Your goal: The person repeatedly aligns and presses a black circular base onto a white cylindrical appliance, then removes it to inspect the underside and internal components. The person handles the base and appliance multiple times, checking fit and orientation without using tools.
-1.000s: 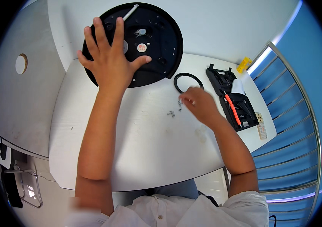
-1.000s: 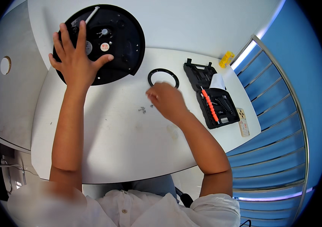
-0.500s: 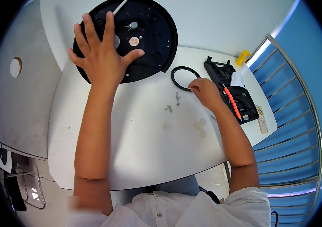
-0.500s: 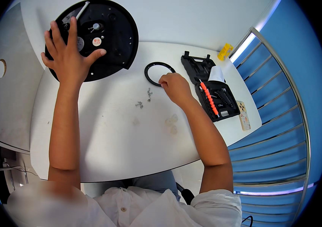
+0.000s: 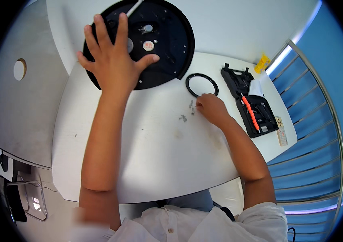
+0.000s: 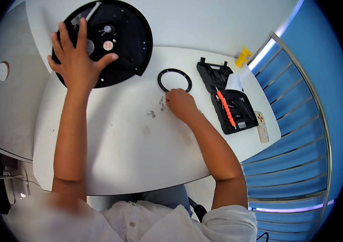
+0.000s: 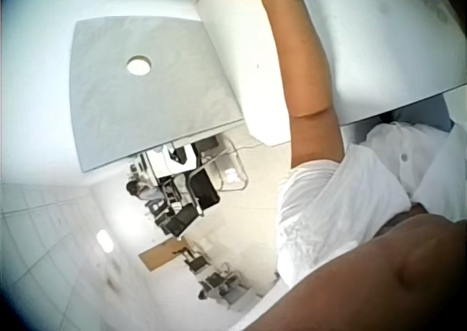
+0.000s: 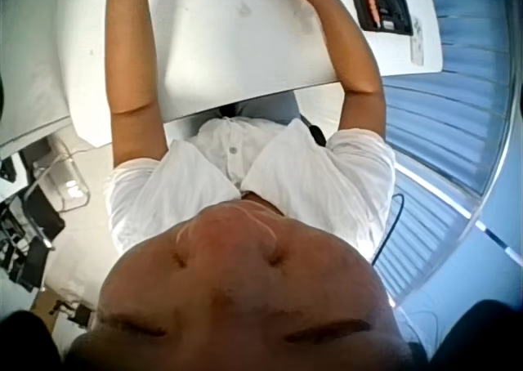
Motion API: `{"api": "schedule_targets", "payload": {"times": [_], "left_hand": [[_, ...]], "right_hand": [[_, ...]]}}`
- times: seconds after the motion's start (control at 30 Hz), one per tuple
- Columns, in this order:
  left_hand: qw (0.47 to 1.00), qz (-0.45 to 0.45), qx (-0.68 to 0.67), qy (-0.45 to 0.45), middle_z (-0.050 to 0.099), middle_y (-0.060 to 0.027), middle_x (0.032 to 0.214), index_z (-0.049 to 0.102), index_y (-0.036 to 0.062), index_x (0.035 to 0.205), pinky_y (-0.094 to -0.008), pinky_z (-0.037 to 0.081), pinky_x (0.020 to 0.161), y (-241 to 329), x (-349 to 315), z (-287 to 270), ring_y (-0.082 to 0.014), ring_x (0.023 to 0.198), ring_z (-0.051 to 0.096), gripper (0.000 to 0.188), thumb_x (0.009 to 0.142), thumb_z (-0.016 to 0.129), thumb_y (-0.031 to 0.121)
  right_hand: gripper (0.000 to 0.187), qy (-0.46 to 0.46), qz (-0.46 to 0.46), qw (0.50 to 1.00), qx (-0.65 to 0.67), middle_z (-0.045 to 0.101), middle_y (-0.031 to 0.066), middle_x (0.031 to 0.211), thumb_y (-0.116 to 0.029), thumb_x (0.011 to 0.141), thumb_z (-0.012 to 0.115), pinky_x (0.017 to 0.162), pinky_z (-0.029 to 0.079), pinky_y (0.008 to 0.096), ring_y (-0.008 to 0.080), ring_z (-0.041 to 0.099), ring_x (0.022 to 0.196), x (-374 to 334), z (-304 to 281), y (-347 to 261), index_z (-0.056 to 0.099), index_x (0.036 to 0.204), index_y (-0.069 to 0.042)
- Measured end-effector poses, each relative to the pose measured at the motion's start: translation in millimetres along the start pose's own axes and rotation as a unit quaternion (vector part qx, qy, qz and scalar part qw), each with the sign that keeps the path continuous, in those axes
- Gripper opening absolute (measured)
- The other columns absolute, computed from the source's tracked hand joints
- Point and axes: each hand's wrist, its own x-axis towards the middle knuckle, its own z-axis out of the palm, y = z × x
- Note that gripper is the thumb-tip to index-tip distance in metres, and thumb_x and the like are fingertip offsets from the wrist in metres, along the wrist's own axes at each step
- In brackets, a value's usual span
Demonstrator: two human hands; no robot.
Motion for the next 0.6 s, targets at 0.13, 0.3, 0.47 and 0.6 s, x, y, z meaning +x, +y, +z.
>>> {"api": "schedule_targets", "payload": {"times": [0.13, 0.3, 0.47, 0.6], "left_hand": [[0.999, -0.023, -0.006, -0.036, 0.012, -0.0174, 0.155, 0.032, 0.0292, 0.146, -0.0668, 0.014, 0.101, 4, 2, -7, -0.0391, 0.142, 0.011, 0.110, 0.052, 0.079, 0.062], [0.998, -0.033, -0.006, -0.047, 0.011, -0.0173, 0.155, 0.032, 0.0280, 0.146, -0.0662, 0.013, 0.102, 3, 3, -10, -0.0393, 0.142, 0.009, 0.110, 0.053, 0.078, 0.063], [0.999, -0.031, -0.021, -0.039, 0.011, -0.0162, 0.155, 0.033, 0.0268, 0.146, -0.0669, 0.016, 0.101, 4, 3, -9, -0.0394, 0.142, 0.010, 0.108, 0.054, 0.079, 0.061], [0.998, -0.031, -0.031, -0.035, 0.009, -0.0147, 0.155, 0.035, 0.0256, 0.143, -0.0700, 0.020, 0.097, 4, 1, -8, -0.0367, 0.142, 0.008, 0.107, 0.052, 0.084, 0.054]], "right_hand": [[0.005, 0.167, -0.029, 0.976, 0.138, 0.062, 0.0078, 0.080, -0.011, 0.081, 0.064, 0.070, 0.047, 0.0389, 0.0293, 0.058, 0.079, 9, -54, -17, 0.065, 0.082, -0.006], [0.011, 0.382, -0.273, 0.875, 0.115, 0.056, 0.0023, 0.075, -0.014, 0.074, 0.071, 0.065, 0.041, 0.0319, 0.0225, 0.051, 0.074, 54, -110, -90, 0.061, 0.074, -0.009], [0.013, 0.437, -0.361, 0.824, 0.012, 0.052, -0.0030, 0.081, -0.012, 0.068, 0.072, 0.074, 0.037, 0.0340, 0.0177, 0.049, 0.082, 104, -114, -123, 0.060, 0.071, -0.012], [0.013, 0.426, -0.368, 0.826, -0.039, 0.051, -0.0043, 0.085, -0.012, 0.067, 0.072, 0.081, 0.034, 0.0346, 0.0158, 0.048, 0.086, 114, -110, -127, 0.059, 0.070, -0.013]]}}
